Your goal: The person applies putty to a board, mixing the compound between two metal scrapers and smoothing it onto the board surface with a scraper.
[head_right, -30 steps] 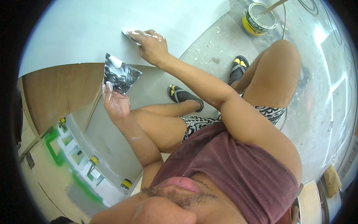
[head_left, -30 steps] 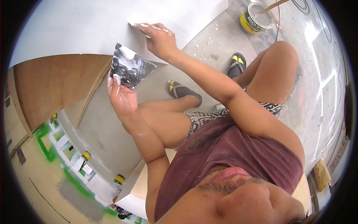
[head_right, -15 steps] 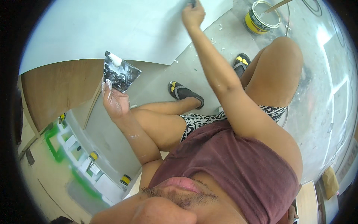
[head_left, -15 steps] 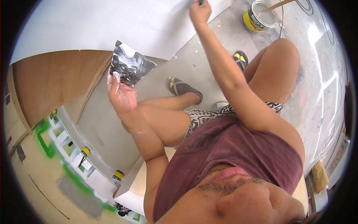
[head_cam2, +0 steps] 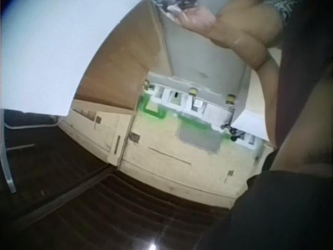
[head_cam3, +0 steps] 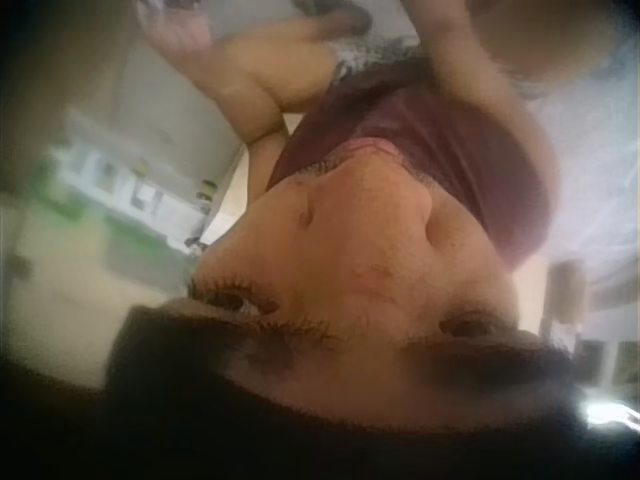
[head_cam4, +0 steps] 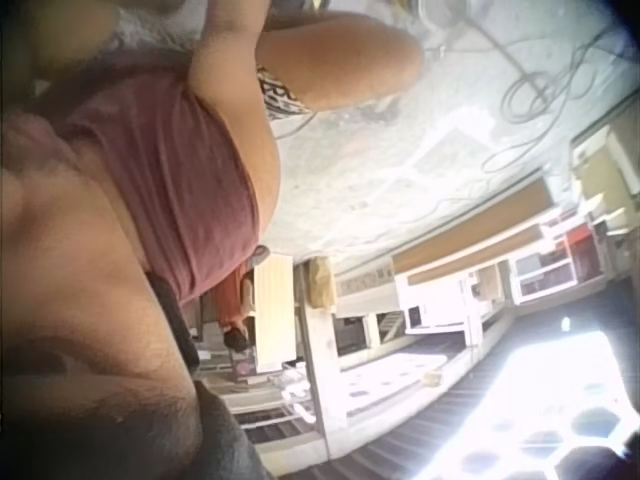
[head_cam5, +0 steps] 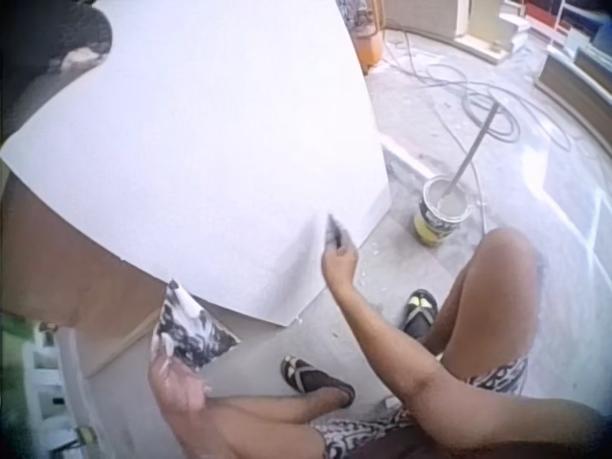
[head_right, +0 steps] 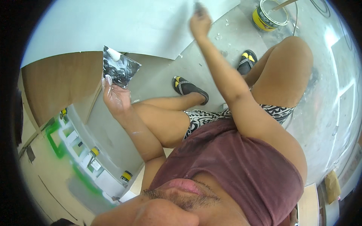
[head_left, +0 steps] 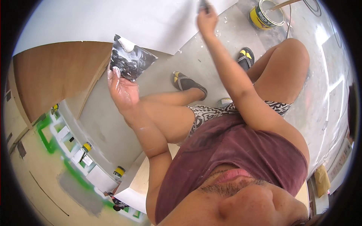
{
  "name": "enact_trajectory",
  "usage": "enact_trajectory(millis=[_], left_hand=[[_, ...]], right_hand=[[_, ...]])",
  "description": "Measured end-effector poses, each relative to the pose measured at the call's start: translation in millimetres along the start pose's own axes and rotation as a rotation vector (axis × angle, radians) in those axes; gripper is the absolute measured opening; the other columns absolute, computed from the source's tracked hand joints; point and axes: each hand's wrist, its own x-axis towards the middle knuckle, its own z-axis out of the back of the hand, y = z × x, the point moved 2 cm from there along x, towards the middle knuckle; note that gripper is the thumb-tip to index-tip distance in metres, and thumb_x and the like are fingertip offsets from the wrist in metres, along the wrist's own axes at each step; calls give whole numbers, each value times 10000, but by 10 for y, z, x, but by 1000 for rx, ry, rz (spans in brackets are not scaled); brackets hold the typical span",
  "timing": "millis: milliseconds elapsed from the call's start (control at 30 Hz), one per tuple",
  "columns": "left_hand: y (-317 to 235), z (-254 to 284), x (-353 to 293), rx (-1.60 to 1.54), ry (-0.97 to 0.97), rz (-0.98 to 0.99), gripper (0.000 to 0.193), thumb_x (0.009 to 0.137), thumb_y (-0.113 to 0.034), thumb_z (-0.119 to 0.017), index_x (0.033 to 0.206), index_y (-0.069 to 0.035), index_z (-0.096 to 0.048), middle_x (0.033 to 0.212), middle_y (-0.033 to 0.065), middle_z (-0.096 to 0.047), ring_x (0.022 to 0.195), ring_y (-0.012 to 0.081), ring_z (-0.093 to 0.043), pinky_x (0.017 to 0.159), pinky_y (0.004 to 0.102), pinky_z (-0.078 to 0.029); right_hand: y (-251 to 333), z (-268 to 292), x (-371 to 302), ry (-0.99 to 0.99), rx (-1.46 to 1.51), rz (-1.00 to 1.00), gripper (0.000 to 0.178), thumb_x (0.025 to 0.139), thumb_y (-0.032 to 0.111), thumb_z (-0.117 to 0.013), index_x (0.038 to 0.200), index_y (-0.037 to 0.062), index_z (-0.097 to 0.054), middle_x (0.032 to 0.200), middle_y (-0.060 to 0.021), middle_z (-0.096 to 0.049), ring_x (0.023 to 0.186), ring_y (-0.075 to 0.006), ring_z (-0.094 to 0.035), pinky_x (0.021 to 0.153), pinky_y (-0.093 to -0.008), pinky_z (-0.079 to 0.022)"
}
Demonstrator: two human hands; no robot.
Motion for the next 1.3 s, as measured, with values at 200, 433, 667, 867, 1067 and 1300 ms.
enact_trajectory(millis=[200,433,667,867,1067,1300], left_hand=[[56,14,86,10,-25,26,239,943,-77,-583,1174,-18,-611,1223,90,-642,1142,218,-585,1010,414,-439],[9,98,-8,26,-64,-4,197,950,-80,-573,1138,-40,-617,1207,86,-645,1132,211,-588,1005,412,-439],[72,182,115,9,-144,-44,153,962,-105,-580,1105,-53,-589,1124,51,-651,1041,160,-605,924,360,-477],[258,244,238,-164,15,-67,189,953,-124,-609,1126,-50,-589,1134,52,-647,1041,159,-595,907,336,-466],[360,16,152,-54,-27,-194,347,965,-127,-600,1263,29,-513,1179,103,-629,1064,185,-598,909,348,-475],[285,-447,-75,-61,65,-178,244,979,-118,-585,1177,18,-541,1109,115,-629,940,182,-628,796,293,-503]], right_hand=[[-1022,196,804,-1,349,-445,156,828,54,-571,941,-40,-624,794,-93,-642,699,-164,-609,615,-319,-493],[36,-484,17,20,-44,-75,437,896,114,-513,1309,-16,-567,1212,-253,-643,1143,-329,-629,1009,-366,-463],[1068,-524,-805,287,-252,328,490,780,50,-606,1262,134,-632,972,-131,-715,896,-363,-646,804,-457,-542],[1103,-6,-711,405,35,172,367,860,19,-611,1223,47,-658,1112,-163,-707,996,-245,-675,874,-362,-541],[1998,204,-823,649,764,-278,466,949,160,-657,1328,-75,-521,1153,-137,-653,1026,-151,-617,894,-323,-544],[2281,624,-866,984,657,-181,419,990,127,-572,1379,-9,-500,1147,-87,-651,996,-155,-631,875,-312,-551]])
